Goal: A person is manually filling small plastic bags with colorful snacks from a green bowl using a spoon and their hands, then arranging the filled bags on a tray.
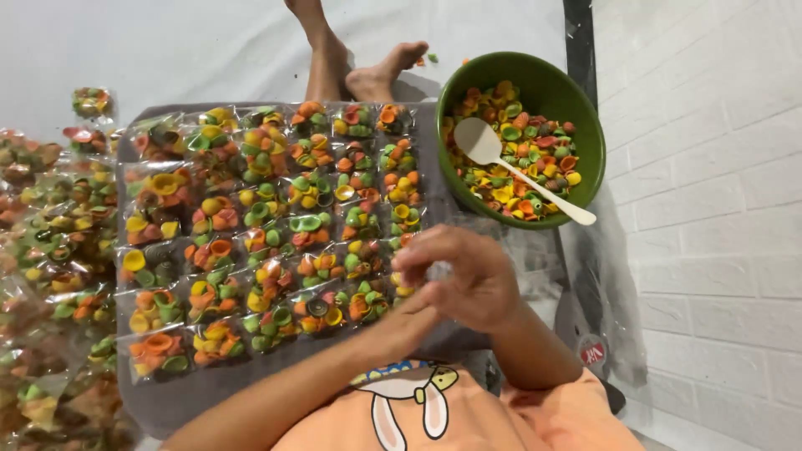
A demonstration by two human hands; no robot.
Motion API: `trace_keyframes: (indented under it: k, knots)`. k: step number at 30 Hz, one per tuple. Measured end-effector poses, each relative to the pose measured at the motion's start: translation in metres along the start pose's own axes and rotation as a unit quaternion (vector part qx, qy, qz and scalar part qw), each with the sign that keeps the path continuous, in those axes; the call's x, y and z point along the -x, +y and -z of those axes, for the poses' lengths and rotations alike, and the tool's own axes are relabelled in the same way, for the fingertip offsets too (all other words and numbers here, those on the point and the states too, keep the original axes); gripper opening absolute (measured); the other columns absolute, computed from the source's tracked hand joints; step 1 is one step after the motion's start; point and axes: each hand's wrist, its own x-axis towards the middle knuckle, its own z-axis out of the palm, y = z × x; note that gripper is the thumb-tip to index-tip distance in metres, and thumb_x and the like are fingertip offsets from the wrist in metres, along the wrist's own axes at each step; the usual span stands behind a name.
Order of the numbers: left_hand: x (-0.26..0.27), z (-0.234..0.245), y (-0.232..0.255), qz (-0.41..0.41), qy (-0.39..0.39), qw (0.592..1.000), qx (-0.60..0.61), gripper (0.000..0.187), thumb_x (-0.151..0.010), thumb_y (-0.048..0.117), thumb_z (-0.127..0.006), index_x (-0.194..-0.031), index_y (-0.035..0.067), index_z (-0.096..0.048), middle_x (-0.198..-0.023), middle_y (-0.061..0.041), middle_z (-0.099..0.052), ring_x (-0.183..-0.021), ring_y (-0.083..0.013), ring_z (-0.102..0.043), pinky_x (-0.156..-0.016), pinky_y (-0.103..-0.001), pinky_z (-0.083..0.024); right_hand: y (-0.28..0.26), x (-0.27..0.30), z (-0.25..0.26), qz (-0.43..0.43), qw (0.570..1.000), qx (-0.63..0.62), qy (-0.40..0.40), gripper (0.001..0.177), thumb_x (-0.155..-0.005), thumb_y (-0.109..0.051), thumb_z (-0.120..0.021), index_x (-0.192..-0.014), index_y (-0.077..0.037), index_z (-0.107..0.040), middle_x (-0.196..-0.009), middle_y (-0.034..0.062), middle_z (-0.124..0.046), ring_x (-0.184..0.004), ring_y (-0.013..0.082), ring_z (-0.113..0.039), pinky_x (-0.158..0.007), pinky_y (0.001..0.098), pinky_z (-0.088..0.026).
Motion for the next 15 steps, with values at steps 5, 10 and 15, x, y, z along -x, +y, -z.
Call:
trace_keyframes:
  k: [5,10,15]
  knots:
    - [-0.011,-0.043,-0.028,0.088,-0.005,0.984,0.155,0.042,-0.103,0.033,-0.05,-0.126,-0.001,-0.059,-0.106,-0.008,-0.06,-0.09,-0.0135,-0.052,-0.075,-0.027,-0.046,-0.023,0.003,-0.014,0.1,0.99,0.088,-0.05,0.027,-0.096,-0.014,-0.066,-0.119,0.0,-0.067,-0.112,0.0156,-0.069,-0.086,0.0212,-0.07,-0.079,0.0288,-0.062]
    - [-0.012,-0.068,-0.052,0.17,-0.01,0.941,0.291,0.06,-0.102,0.041,-0.049,-0.138,-0.008,-0.056,-0.121,-0.014,-0.063,-0.103,-0.0159,-0.057,-0.086,-0.026,-0.049,-0.052,0.018,-0.034,0.11,0.988,0.11,-0.002,0.026,-0.097,-0.021,-0.066,-0.115,-0.002,-0.069,-0.108,0.0153,-0.071,-0.084,0.0203,-0.07,-0.076,0.0287,-0.06]
    - [0.001,-0.063,-0.048,0.12,-0.107,0.916,0.368,0.087,-0.095,0.058,-0.048,-0.157,0.0,-0.031,-0.162,-0.02,-0.038,-0.151,-0.0317,-0.037,-0.123,-0.047,-0.033,-0.058,0.057,0.004,0.217,0.964,0.154,-0.009,0.028,-0.098,-0.026,-0.065,-0.116,-0.004,-0.067,-0.108,0.0132,-0.072,-0.089,0.019,-0.072,-0.075,0.0288,-0.062]
